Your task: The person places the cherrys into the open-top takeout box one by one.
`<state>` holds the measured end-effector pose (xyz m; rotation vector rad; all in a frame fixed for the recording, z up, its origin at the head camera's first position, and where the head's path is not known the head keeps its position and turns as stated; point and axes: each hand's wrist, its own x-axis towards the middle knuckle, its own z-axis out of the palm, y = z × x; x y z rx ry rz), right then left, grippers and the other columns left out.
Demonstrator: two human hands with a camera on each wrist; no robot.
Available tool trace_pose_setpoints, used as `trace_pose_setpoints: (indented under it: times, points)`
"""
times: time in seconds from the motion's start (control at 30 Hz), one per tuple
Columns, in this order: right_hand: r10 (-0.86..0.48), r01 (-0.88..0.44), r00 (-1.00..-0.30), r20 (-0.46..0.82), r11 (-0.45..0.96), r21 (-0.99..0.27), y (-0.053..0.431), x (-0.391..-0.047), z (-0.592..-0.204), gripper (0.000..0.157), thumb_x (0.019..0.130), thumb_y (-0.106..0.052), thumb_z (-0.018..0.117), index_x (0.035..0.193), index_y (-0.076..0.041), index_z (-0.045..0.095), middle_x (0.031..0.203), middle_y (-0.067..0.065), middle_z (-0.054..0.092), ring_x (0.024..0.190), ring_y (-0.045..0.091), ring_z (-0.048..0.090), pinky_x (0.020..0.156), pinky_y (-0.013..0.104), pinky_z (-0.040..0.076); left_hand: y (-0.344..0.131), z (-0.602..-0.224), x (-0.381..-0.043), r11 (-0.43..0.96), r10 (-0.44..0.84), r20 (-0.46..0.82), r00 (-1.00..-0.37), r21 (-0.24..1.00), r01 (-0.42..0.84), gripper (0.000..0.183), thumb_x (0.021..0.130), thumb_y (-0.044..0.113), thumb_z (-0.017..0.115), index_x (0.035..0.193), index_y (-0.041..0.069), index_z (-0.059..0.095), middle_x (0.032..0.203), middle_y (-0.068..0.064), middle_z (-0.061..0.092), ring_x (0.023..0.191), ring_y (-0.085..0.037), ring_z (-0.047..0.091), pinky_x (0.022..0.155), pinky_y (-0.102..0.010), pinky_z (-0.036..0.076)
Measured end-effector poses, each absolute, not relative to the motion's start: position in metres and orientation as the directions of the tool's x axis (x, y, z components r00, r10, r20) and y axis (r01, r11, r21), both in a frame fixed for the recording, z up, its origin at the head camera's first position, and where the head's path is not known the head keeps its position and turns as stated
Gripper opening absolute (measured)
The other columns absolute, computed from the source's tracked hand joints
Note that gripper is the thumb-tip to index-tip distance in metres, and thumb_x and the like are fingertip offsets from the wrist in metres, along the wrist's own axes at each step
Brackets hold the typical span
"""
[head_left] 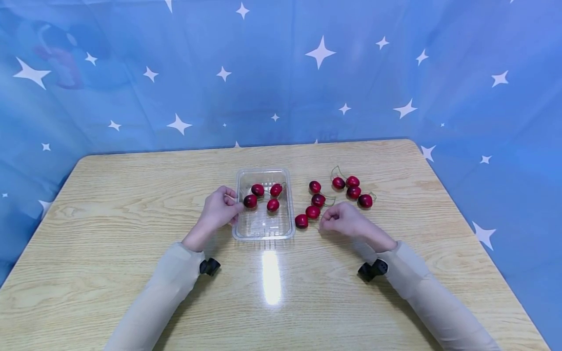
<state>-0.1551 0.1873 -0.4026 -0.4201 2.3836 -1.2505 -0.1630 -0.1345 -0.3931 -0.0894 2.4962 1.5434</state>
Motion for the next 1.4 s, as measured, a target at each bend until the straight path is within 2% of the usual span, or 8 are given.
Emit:
trace_pose_setpoints:
  times: [0.27, 0.6, 1.03, 1.23, 1.4]
  points:
    - [-0.453, 0.031, -0.845, -0.282, 0.486, -0.873, 0.19, -0.156, -0.4, 0.014, 0.085, -0.002, 0.057, 0.086, 0.011, 0.062, 0.055, -0.004, 0.045, 0.045, 0.003, 0.036, 0.042, 0.015, 0.028, -0.134, -0.393, -0.163, 0.432, 0.056, -0.216, -0.975, 0.885, -0.171, 0.025, 0.083, 0.001, 0.058, 0.105, -0.004, 0.047, 0.074, -0.008, 0.055, 0.048, -0.012, 0.056, 0.049, -0.027, 0.054]
    - [-0.428, 0.103, -0.848, -0.313, 0.445, -0.889, 0.194, -0.158, -0.396, 0.019, 0.089, -0.007, 0.058, 0.091, 0.012, 0.059, 0.059, 0.001, 0.055, 0.043, 0.003, 0.042, 0.04, 0.015, 0.033, -0.134, -0.392, -0.163, 0.429, 0.053, -0.224, -0.973, 0.885, -0.181, 0.026, 0.083, 0.001, 0.058, 0.106, -0.004, 0.047, 0.074, -0.008, 0.055, 0.048, -0.012, 0.057, 0.049, -0.026, 0.053]
    - [-0.396, 0.117, -0.871, -0.291, 0.408, -0.906, 0.193, -0.159, -0.383, 0.02, 0.091, -0.008, 0.058, 0.091, 0.012, 0.059, 0.06, 0.002, 0.053, 0.044, 0.005, 0.041, 0.04, 0.016, 0.032, -0.134, -0.393, -0.163, 0.431, 0.055, -0.23, -0.972, 0.883, -0.184, 0.026, 0.084, 0.001, 0.059, 0.107, -0.003, 0.047, 0.075, -0.008, 0.054, 0.05, -0.013, 0.056, 0.05, -0.027, 0.053]
    - [-0.401, 0.114, -0.874, -0.276, 0.383, -0.917, 0.192, -0.163, -0.378, 0.022, 0.09, -0.006, 0.057, 0.092, 0.015, 0.056, 0.06, 0.003, 0.052, 0.046, 0.006, 0.041, 0.042, 0.017, 0.033, -0.134, -0.393, -0.163, 0.433, 0.053, -0.221, -0.974, 0.884, -0.177, 0.026, 0.083, 0.001, 0.059, 0.107, -0.004, 0.047, 0.075, -0.009, 0.055, 0.049, -0.013, 0.057, 0.05, -0.027, 0.054]
    - [-0.394, 0.105, -0.881, -0.262, 0.378, -0.92, 0.19, -0.165, -0.375, 0.018, 0.091, -0.005, 0.056, 0.09, 0.013, 0.056, 0.062, 0.006, 0.053, 0.047, 0.007, 0.043, 0.043, 0.017, 0.036, -0.134, -0.393, -0.163, 0.43, 0.058, -0.219, -0.974, 0.886, -0.173, 0.026, 0.083, 0.001, 0.059, 0.106, -0.003, 0.047, 0.075, -0.008, 0.054, 0.049, -0.013, 0.056, 0.051, -0.029, 0.055]
